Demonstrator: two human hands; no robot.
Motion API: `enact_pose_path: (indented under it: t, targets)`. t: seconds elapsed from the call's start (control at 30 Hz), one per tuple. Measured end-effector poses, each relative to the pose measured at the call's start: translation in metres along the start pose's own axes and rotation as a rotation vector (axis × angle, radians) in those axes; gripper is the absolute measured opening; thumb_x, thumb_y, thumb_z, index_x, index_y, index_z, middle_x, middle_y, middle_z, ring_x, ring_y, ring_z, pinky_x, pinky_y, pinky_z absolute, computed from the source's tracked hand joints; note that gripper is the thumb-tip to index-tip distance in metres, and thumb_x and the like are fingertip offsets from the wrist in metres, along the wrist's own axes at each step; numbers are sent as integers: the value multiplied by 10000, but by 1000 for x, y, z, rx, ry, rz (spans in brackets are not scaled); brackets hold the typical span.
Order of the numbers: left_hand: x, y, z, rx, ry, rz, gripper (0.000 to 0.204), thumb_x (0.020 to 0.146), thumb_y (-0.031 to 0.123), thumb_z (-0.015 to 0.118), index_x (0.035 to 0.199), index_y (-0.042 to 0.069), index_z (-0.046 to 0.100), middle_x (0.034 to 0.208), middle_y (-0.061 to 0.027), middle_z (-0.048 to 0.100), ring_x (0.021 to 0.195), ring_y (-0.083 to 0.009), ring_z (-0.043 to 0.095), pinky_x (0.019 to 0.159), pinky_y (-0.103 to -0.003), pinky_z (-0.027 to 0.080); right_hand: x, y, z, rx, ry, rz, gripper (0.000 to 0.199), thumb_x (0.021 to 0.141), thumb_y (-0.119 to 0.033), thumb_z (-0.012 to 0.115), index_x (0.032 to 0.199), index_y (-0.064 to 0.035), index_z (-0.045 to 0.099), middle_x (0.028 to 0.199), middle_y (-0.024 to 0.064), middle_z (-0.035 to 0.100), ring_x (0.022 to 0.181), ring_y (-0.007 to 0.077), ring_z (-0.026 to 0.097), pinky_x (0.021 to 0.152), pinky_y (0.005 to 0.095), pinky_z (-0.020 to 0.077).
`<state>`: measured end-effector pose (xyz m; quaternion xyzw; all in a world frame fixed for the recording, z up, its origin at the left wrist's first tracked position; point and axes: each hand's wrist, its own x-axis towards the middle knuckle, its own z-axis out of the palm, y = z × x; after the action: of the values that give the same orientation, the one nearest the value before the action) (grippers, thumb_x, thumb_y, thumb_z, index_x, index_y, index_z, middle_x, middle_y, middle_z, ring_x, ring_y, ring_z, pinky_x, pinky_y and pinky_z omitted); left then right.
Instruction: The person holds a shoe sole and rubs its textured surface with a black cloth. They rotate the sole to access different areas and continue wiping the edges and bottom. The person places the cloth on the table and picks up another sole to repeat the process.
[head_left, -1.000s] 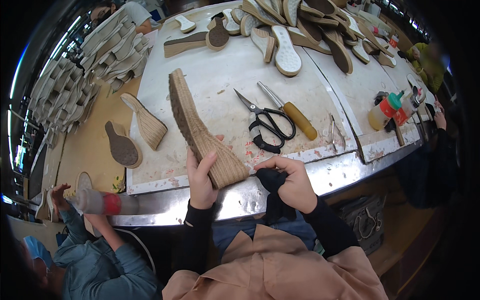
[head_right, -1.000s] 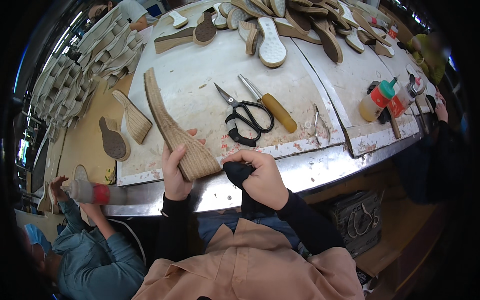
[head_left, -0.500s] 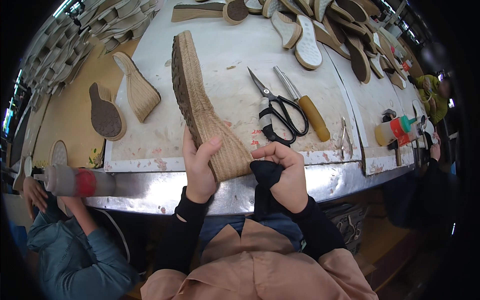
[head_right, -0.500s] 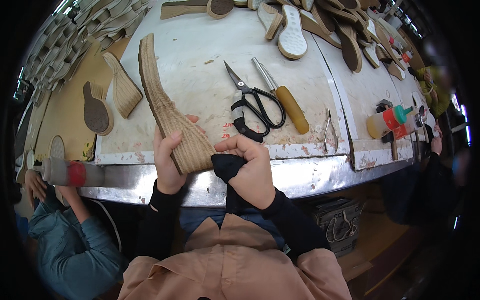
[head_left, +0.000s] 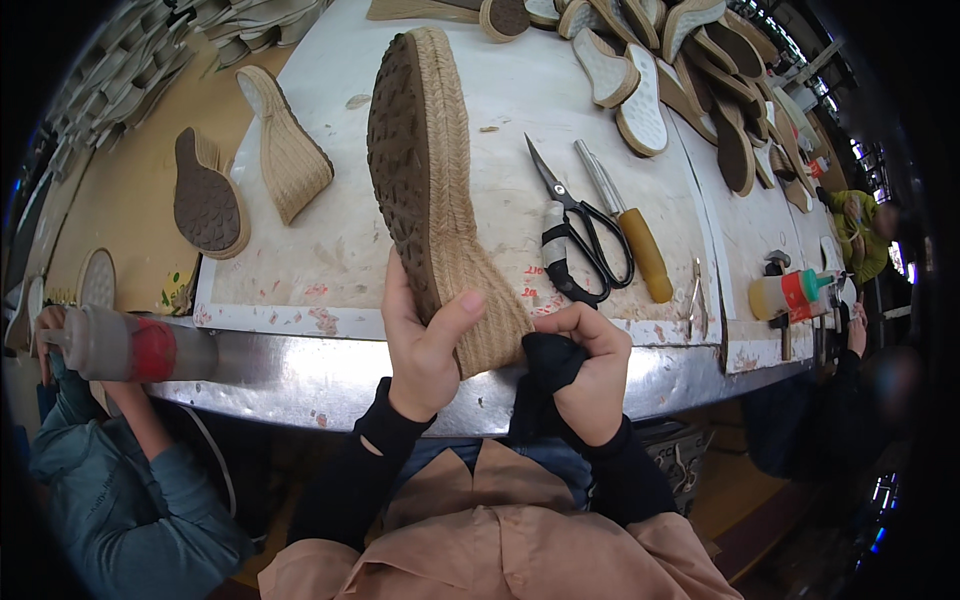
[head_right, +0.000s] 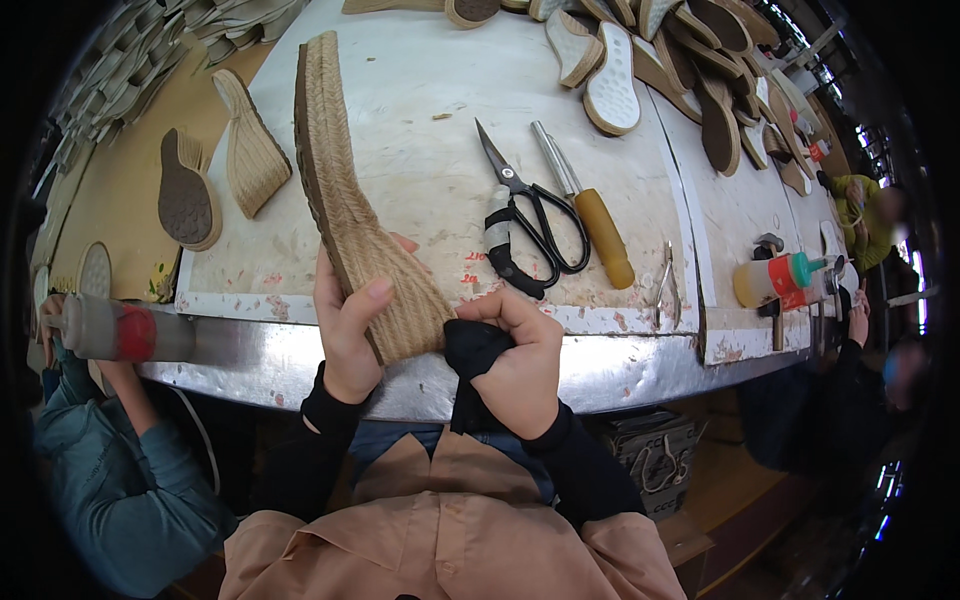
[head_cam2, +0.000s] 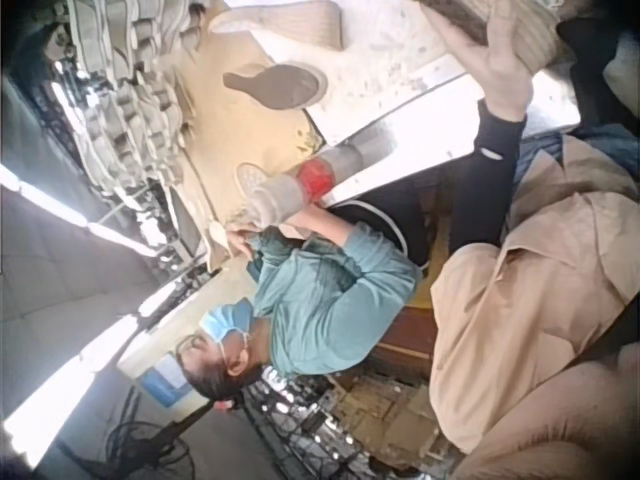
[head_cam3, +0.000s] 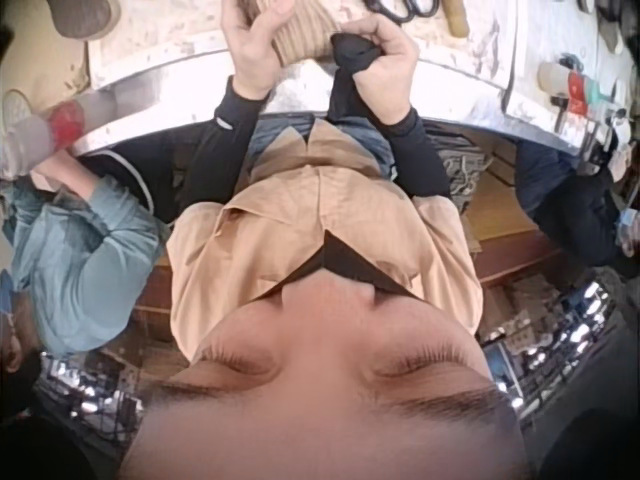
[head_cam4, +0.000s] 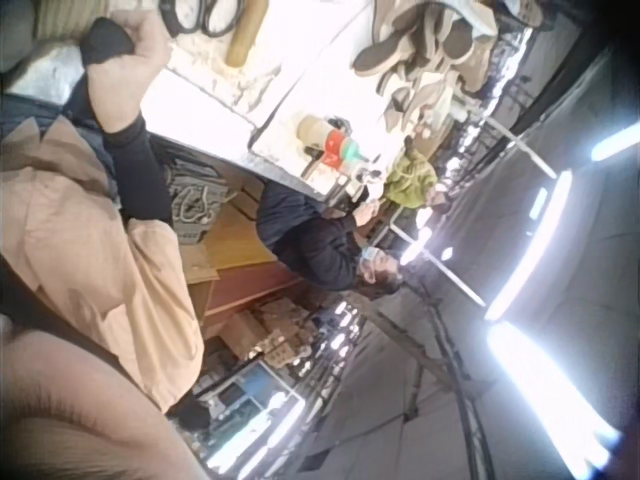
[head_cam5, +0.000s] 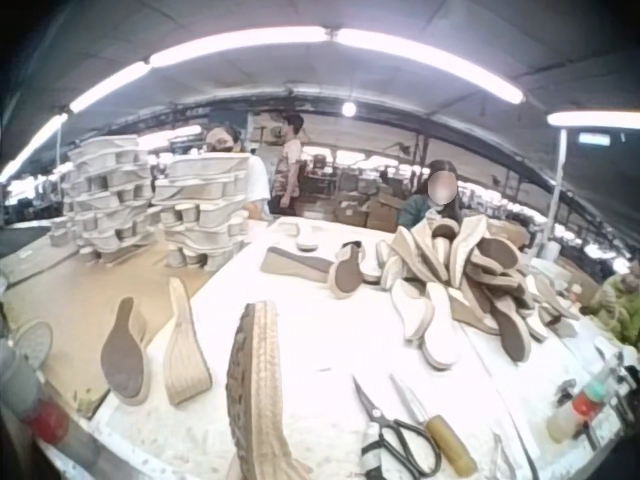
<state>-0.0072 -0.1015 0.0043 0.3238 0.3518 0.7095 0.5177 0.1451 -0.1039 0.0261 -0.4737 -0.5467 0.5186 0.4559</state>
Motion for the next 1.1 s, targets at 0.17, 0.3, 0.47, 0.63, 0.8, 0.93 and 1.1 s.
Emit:
enact_pose_path:
  t: [0.17,0.3,0.47,0.63,0.8,0.93,1.1]
  targets:
    - [0,-4,-1,137,3,64,516,803,150,592,1246,-26,393,1086,-172,567,919,-233,613,803,-357,522,-1,0,1,-41,41,-27,118,768,22,655,879,41,621,729,35,646,652,45,573,590,195,452]
    - [0,-1,2,129,-4,59,525,796,159,602,1244,-23,400,1087,-162,570,923,-217,604,813,-343,510,-1,-5,1,-38,29,-8,131,769,28,645,896,43,616,729,36,642,656,47,574,592,192,448]
    - [0,1,4,125,-5,69,530,787,159,610,1245,-19,411,1088,-150,577,940,-196,587,840,-324,485,-2,-9,1,-47,23,-5,142,773,33,633,912,40,608,719,30,632,649,42,564,578,185,434]
    - [-1,0,6,133,-17,83,554,780,154,617,1261,-22,406,1105,-145,580,976,-191,574,883,-318,461,-3,-7,-1,-57,10,-5,158,777,33,630,931,35,595,694,17,616,631,30,544,571,176,415]
    - [1,5,6,102,-66,36,589,794,113,638,1302,-40,384,1184,-136,548,1065,-185,536,944,-315,416,-2,-8,-4,-50,-1,12,174,775,29,632,943,31,588,677,-6,594,618,16,516,558,168,388]
    - [5,8,10,125,-109,79,601,796,96,652,1315,-48,382,1215,-131,539,1096,-183,525,964,-311,401,-4,-6,-7,-64,-2,2,176,777,36,623,949,31,587,669,-15,583,613,13,507,555,167,386]
    - [9,10,12,150,-130,51,604,787,84,657,1312,-47,390,1214,-131,543,1093,-182,531,958,-307,407,-2,-7,-3,31,35,30,178,773,31,636,946,20,593,665,-42,554,579,1,471,528,163,338]
